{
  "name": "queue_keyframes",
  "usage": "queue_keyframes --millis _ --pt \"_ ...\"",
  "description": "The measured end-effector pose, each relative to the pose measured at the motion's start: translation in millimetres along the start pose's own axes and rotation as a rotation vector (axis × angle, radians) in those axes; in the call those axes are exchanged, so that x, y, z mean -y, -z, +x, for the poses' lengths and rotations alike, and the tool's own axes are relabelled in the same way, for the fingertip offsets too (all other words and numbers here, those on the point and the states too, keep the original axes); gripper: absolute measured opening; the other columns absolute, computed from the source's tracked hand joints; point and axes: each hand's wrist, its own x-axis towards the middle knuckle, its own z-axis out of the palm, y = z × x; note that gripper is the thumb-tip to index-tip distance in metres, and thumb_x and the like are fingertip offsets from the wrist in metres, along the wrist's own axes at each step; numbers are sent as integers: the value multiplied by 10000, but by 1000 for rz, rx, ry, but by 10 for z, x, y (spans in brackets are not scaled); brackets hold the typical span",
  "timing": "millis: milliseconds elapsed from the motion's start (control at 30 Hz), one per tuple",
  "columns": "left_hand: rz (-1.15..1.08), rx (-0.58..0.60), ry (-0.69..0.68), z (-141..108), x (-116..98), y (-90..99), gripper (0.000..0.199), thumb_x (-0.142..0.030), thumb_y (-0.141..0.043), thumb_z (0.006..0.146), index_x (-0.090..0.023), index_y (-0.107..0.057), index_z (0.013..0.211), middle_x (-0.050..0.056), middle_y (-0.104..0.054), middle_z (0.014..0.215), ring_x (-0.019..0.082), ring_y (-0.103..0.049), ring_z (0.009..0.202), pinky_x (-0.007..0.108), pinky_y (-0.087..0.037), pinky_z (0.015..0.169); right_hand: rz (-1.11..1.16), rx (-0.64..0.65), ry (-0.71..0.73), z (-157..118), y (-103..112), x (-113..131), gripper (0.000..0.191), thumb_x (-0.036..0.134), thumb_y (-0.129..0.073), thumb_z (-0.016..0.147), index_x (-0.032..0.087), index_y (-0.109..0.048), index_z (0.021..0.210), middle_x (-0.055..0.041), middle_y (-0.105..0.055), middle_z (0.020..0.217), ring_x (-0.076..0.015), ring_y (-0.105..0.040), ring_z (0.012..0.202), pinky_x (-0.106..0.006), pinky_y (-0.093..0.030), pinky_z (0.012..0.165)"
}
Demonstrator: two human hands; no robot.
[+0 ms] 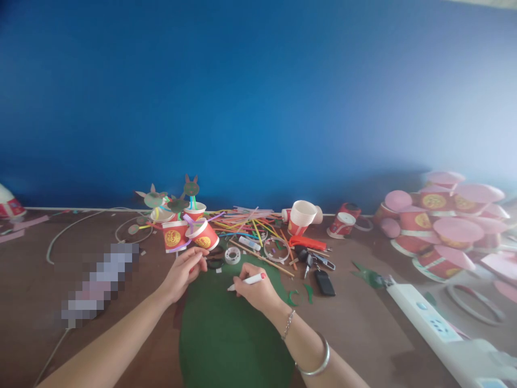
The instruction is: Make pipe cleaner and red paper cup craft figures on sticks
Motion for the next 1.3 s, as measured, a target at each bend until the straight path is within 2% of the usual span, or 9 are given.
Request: queue_keyframes --millis 400,633,800,1300 --pt "-4 -3 7 -6 -6 -2 291 -413 -587 779 -153 -562 908 -27 -592 570 8 -228 334 172 -94 376 -14 -5 -3 2 1 14 210 238 -548 731 210 -433 558 17 -614 481 -114 -543 452 -192 -342 451" --pt "-16 -2 7 -4 -6 -6 293 -416 -594 776 -152 -565 901 -27 -591 566 3 -224 331 169 -91 373 164 -25 -3 25 27 -52 200 231 -501 741 219 -400 569 28 -582 451 -115 -547 443 -195 -351 465" --pt "-7 -4 11 -10 -12 -7 309 -433 -593 771 -154 -565 901 -28 -589 560 4 -221 326 168 -85 367 74 -2 9 7 31 -27 190 198 -502 713 216 -410 548 47 -548 421 -97 -480 402 -190 -323 446" --pt "-7 -6 4 -13 -30 -19 313 -438 -595 767 -152 -567 894 -23 -587 558 11 -224 327 174 -84 367 21 9 -17 3 12 -1 198 215 -531 713 212 -415 553 34 -580 443 -101 -515 415 -177 -328 423"
